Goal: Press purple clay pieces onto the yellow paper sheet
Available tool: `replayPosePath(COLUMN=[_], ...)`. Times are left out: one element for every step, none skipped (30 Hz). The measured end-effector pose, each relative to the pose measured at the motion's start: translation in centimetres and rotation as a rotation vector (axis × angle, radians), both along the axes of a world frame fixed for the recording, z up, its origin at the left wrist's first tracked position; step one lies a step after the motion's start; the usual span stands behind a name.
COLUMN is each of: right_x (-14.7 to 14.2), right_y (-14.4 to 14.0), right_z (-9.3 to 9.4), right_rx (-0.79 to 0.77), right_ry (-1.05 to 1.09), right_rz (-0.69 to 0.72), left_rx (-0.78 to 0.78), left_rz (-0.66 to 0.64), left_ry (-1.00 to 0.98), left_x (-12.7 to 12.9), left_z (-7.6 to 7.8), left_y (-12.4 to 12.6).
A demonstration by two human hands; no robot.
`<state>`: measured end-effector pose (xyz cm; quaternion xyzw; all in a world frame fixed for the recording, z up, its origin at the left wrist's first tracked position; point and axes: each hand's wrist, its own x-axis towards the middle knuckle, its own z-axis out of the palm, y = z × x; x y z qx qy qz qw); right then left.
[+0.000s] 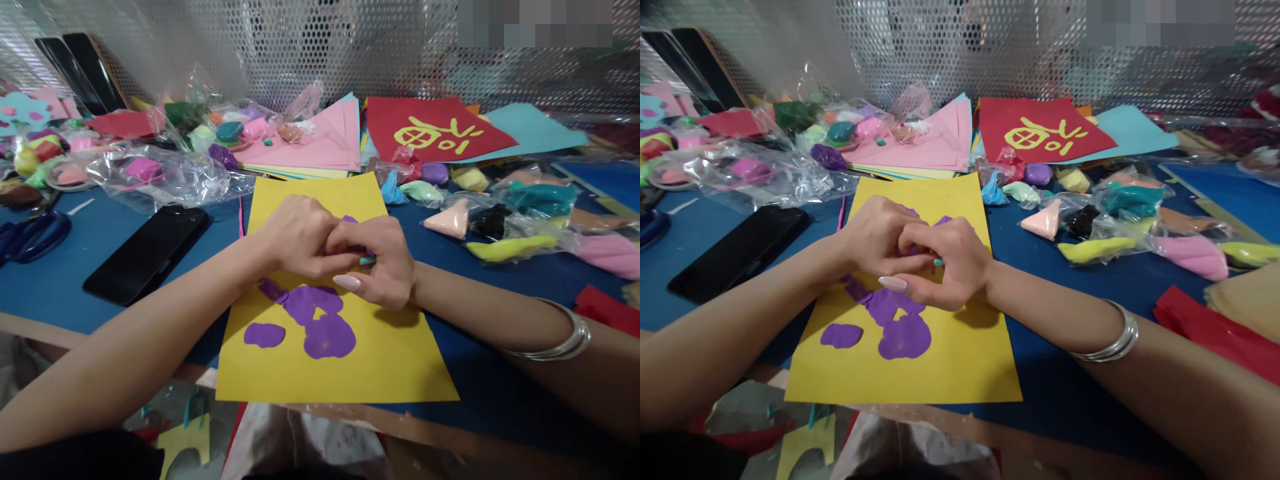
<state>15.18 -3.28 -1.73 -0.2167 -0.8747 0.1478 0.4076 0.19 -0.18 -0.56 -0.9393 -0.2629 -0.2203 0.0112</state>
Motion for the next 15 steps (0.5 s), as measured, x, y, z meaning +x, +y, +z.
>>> replayPosePath(right_x=[0.02,0.04,0.06,0.07,0.08,0.08,0.09,0.09,0.08,0.07,0.05,0.03,0.00,-0.04,-0.07], right_y=[0.02,0.04,0.06,0.08,0.12,0.15,0.19,0.23,0.27,0.31,0.33,0.35,0.35,0.35,0.33], right_z=[0.00,-0.01,-0.05,-0.09,-0.14,-0.19,-0.23,-0.27,-0.30,-0.33,-0.34,-0.34,-0.35,-0.34,-0.34], right_rx=[-0.007,-0.009,-0.008,-0.005,0.000,0.004,0.007,0.012,0.015,0.017,0.019,0.024,0.029,0.033,0.039], right_ry=[-0.003,-0.006,-0.010,-0.012,-0.014,-0.015,-0.013,-0.010,-0.008,-0.008,-0.008,-0.008,-0.008,-0.007,-0.004], right_rz=[0.000,-0.001,-0.006,-0.012,-0.019,-0.026,-0.032,-0.036,-0.040,-0.043,-0.046,-0.048,-0.048,-0.047,-0.046], left_rx=[0.003,0.004,0.005,0.008,0.009,0.009,0.005,-0.005,-0.020,-0.036,-0.051,-0.063,-0.071,-0.076,-0.080], left_rz=[0.002,0.003,0.004,0.005,0.006,0.007,0.010,0.014,0.020,0.027,0.035,0.041,0.046,0.047,0.050], left_ry=[0.001,0.003,0.003,0.002,-0.001,-0.004,-0.007,-0.010,-0.012,-0.015,-0.019,-0.023,-0.027,-0.031,-0.033], left_x=[0.02,0.04,0.05,0.07,0.08,0.09,0.10,0.11,0.13,0.15,0.17,0.21,0.24,0.28,0.31], left_z=[-0.01,-0.01,0.00,0.02,0.05,0.09,0.12,0.16,0.19,0.21,0.23,0.23,0.23,0.22,0.21], left_y=[0.01,0.02,0.03,0.05,0.07,0.08,0.09,0.09,0.08,0.06,0.03,-0.02,-0.07,-0.12,-0.17])
